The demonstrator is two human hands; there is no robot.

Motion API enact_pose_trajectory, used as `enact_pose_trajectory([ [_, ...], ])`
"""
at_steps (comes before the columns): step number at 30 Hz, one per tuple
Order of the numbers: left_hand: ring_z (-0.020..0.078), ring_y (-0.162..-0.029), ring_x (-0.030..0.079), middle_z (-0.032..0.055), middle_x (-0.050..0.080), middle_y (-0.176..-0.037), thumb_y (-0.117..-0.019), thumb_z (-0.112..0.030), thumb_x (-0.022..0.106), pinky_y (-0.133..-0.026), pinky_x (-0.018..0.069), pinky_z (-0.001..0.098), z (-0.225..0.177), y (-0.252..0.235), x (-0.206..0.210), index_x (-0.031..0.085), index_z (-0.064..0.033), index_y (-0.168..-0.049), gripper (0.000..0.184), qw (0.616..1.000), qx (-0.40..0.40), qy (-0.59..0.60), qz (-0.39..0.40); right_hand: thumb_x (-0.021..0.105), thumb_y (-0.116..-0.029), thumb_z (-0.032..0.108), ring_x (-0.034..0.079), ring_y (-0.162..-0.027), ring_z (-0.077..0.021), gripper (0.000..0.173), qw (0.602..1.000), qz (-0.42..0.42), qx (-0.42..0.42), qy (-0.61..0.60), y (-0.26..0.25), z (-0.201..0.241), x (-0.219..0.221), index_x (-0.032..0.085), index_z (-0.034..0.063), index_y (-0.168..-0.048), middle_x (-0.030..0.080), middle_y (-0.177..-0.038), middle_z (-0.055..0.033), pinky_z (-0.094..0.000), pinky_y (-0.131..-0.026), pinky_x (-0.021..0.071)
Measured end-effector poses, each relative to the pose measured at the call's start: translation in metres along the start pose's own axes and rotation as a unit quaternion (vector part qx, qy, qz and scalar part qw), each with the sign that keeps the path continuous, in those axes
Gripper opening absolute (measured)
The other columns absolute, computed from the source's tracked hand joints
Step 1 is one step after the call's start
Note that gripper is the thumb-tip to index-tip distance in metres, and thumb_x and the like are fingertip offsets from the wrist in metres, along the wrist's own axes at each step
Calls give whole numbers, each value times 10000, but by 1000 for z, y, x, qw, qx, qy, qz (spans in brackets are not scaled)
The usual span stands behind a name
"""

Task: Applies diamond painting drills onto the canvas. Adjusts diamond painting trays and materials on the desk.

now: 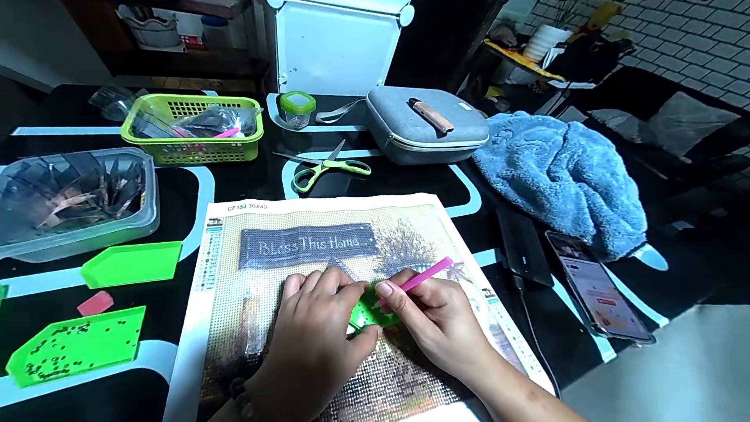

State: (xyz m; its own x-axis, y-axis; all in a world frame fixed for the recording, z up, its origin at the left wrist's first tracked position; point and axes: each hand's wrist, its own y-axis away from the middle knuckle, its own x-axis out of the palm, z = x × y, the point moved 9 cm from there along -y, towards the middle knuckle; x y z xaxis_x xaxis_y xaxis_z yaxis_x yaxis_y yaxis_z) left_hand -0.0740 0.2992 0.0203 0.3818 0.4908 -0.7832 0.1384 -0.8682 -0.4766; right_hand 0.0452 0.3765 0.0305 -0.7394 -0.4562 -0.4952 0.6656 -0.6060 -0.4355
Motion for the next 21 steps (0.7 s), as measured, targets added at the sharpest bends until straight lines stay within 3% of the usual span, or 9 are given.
enact_pose_trajectory([
  [5,104,-829,643,-73,703,-935,-781,-522,665,-792,451,410,0,0,0,799,-243,-1017,389,1000,-1,0,4,578,-1055,246,664,-698,-3,269,1000,-4,6,-13,-1,-1,-2,711,81,-890,692,-759,42,-159,-637,563],
  [11,107,-825,643,-76,709,-941,-788,-521,667,-808,454,421,0,0,1,803,-266,-1076,408,1000,0,5,6,563,-1062,228,621,-612,-5,246,987,-54,83,-126,10,-14,-24,706,104,-904,696,-745,29,-140,-573,519],
  [16,103,-843,645,-82,707,-948,-793,-523,659,-812,451,419,1,0,1,799,-273,-1082,407,1000,-3,4,13,587,-1047,207,635,-661,8,168,996,-39,50,-59,11,-6,-19,681,102,-955,692,-767,51,-132,-596,522],
  [21,100,-835,641,-86,702,-937,-793,-517,656,-804,452,422,1,0,1,801,-277,-1060,388,1000,-2,5,12,588,-1049,243,644,-684,12,230,1000,-11,21,-18,3,3,-4,701,86,-923,689,-763,48,-143,-613,536],
])
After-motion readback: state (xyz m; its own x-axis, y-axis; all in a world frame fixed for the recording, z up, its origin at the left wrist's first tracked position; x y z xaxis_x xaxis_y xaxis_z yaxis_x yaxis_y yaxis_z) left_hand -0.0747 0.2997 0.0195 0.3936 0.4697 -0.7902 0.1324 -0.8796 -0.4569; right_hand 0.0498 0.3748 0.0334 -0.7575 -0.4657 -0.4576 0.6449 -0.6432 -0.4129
